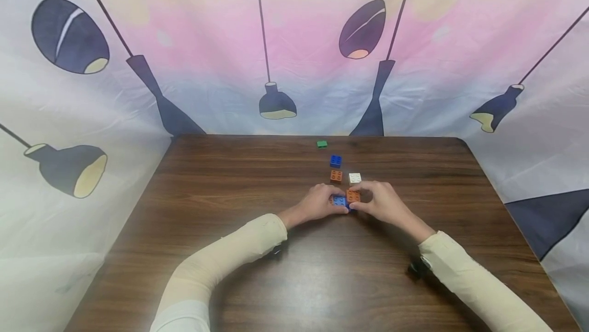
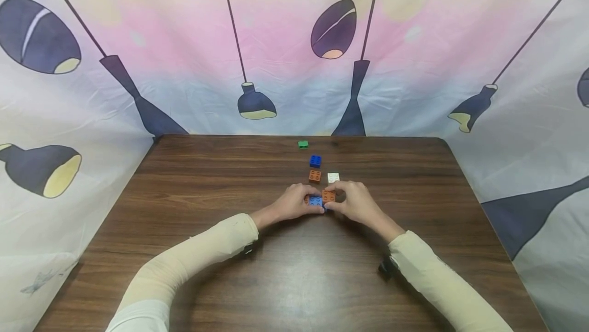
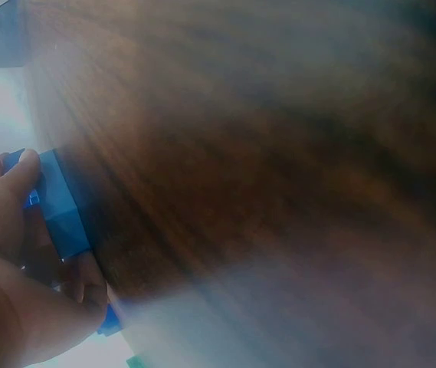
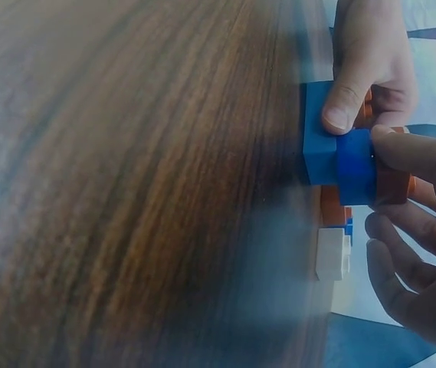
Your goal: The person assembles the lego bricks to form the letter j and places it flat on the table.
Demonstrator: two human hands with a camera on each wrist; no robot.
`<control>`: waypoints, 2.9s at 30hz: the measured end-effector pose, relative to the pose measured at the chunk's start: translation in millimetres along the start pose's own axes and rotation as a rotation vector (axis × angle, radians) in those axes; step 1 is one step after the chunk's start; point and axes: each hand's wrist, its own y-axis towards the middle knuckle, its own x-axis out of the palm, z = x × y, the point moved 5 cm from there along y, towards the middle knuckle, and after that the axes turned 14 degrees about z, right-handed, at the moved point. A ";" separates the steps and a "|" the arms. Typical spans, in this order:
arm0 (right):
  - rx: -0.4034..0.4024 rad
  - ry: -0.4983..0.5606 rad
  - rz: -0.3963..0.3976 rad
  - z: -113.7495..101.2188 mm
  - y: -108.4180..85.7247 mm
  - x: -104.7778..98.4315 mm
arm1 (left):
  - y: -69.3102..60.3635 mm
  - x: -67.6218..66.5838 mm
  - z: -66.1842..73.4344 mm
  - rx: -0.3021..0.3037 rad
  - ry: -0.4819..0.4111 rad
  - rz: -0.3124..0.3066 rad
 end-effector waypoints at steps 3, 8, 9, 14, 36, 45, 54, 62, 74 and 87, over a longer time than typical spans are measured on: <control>0.009 0.008 -0.003 0.8 -0.4 0.2 | 0.3 0.1 -0.2 -0.001 -0.003 -0.004; 0.009 0.011 -0.002 1.6 -0.3 0.4 | 1.2 0.7 -0.5 0.007 -0.006 0.001; 0.008 0.010 -0.002 1.5 0.0 0.4 | 1.3 0.6 -0.6 0.008 -0.006 0.003; -0.003 0.009 -0.003 1.3 1.0 1.4 | 0.7 -0.2 0.0 0.007 -0.017 0.007; -0.007 0.015 -0.009 4.5 -0.4 2.5 | 1.7 2.7 -1.5 -0.007 0.016 -0.007; 0.003 0.019 -0.022 5.5 1.1 2.5 | 2.5 1.8 -1.4 -0.015 0.006 -0.012; 0.054 0.101 -0.019 17.9 -5.1 -2.8 | 2.3 2.3 -1.8 0.000 0.025 -0.008; 0.081 0.110 0.050 29.8 -8.9 -18.7 | 2.3 2.3 -3.7 -0.008 0.039 -0.007; 0.040 0.050 0.135 44.2 7.2 -24.9 | 0.1 1.6 -2.5 -0.026 0.016 -0.004; 0.036 0.053 0.113 51.4 26.9 -6.9 | 0.3 3.1 -3.5 -0.021 0.016 -0.015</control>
